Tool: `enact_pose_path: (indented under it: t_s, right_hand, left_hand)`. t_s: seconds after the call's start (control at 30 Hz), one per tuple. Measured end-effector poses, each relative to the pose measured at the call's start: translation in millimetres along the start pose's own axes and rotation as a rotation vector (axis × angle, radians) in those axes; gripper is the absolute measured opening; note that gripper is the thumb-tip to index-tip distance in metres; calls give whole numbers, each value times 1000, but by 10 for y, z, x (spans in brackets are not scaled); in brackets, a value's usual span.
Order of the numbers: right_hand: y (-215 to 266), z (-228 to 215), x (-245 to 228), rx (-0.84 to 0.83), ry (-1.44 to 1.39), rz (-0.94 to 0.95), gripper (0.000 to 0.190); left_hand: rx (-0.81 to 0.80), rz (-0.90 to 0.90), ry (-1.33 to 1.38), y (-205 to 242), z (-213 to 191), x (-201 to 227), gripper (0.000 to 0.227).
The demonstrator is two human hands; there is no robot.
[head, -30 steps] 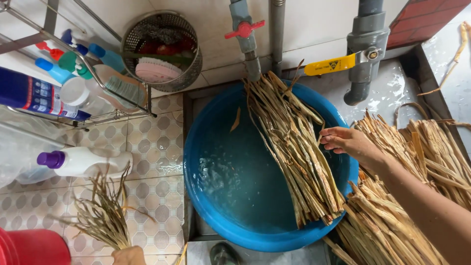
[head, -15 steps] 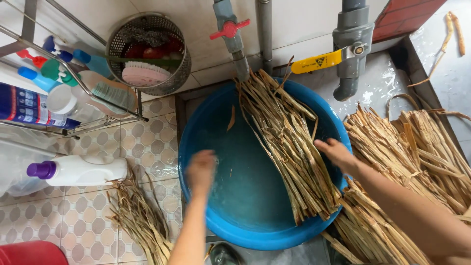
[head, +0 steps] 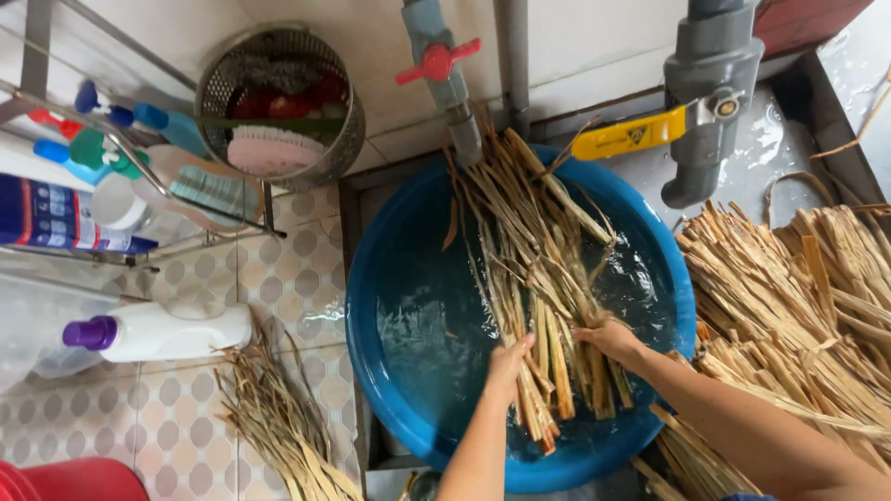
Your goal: Washing and soaking dried plant stalks in a blue basin in a utility area.
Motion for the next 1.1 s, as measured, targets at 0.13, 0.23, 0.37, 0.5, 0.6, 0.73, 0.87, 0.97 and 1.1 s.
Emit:
enact_pose_path:
  t_s: [0.13, 0.23, 0.37, 0.5, 0.6, 0.73, 0.87, 0.97, 1.1]
  right_hand:
    - [-23, -28, 229, -121, -184, 113, 43]
    - [314, 10, -181, -7, -322, 108, 51]
    - [1232, 237, -1285, 262, -390, -179, 56]
    - [1714, 68, -1680, 382, -80, -334, 71]
    - [1423, -93, -1545, 292, 10, -313, 69]
    - [1425, 166, -1224, 200, -144, -301, 69]
    - [1737, 345, -1573, 427, 153, -749, 78]
    - [1383, -3, -1565, 233, 79, -337, 79]
    - [141, -18, 102, 46, -26, -1057, 85]
  left_hand:
    - [250, -92, -83, -58, -257, -87, 51]
    - [215, -237, -33, 131, 65, -49, 80]
    - [-104, -159, 201, 452, 786, 407, 107]
    - [-647, 575, 202, 699, 1080, 662, 92]
    - [-443, 107, 677, 165, 783, 230, 56]
    - [-54, 123, 274, 805, 1036, 570, 44]
    - [-202, 453, 526, 1182, 1377, 1160, 46]
    - [72, 191, 442, 94, 555, 196, 46]
    - [22, 61, 335, 475, 518, 356, 49]
Point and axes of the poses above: each hand's wrist, its own y-axis away from the middle knuckle, its own z-axis out of the palm, x = y × z, the point moved 4 cm from there along -y, towards the middle knuckle, and after that the axes turned 10 degrees about y, right-handed, at the moved point
